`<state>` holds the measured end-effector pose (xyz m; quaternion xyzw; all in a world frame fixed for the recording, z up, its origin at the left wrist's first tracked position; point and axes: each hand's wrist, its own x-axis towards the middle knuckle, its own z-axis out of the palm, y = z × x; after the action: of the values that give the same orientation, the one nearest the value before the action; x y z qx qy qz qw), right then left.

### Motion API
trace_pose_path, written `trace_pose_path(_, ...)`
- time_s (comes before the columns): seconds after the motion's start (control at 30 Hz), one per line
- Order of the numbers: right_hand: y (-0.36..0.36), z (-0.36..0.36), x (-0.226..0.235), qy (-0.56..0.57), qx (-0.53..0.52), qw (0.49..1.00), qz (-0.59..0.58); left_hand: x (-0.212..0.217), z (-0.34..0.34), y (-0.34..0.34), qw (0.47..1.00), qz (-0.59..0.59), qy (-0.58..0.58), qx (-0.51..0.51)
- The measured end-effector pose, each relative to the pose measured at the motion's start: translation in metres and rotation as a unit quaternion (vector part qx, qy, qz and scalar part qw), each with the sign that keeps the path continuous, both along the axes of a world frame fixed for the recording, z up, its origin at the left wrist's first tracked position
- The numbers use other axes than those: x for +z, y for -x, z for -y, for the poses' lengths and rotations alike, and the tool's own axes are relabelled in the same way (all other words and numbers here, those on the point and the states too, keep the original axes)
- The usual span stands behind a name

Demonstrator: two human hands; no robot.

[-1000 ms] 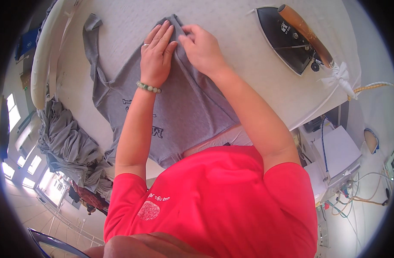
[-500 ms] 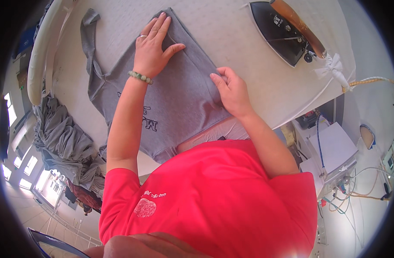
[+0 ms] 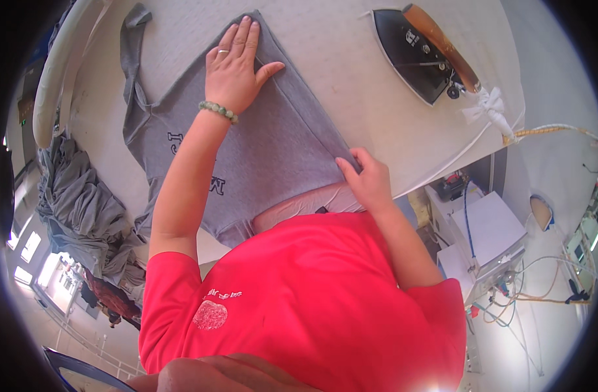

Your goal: Ironing and folding a grey t-shirt on a professional ironing station.

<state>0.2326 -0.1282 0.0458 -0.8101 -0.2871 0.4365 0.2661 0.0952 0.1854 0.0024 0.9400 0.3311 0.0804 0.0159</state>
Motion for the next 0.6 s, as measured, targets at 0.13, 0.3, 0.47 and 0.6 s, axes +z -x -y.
trace_pose_path(0.13,0.012,-0.014,0.015,-0.063,0.106,0.969,0.214,-0.012,0.014,0.003,0.999,0.039,-0.027,0.027)
trace_pose_path(0.3,0.042,-0.103,0.02,-0.323,0.197,0.906,0.189,-0.014,0.031,-0.015,0.996,0.045,-0.01,0.079)
trace_pose_path(0.47,0.05,-0.234,-0.026,-0.465,0.087,0.875,0.099,-0.021,0.029,-0.008,0.971,0.211,0.077,0.078)
trace_pose_path(0.6,0.039,-0.262,-0.06,-0.372,0.144,0.903,0.158,-0.015,0.0,0.057,0.977,0.17,0.112,0.063)
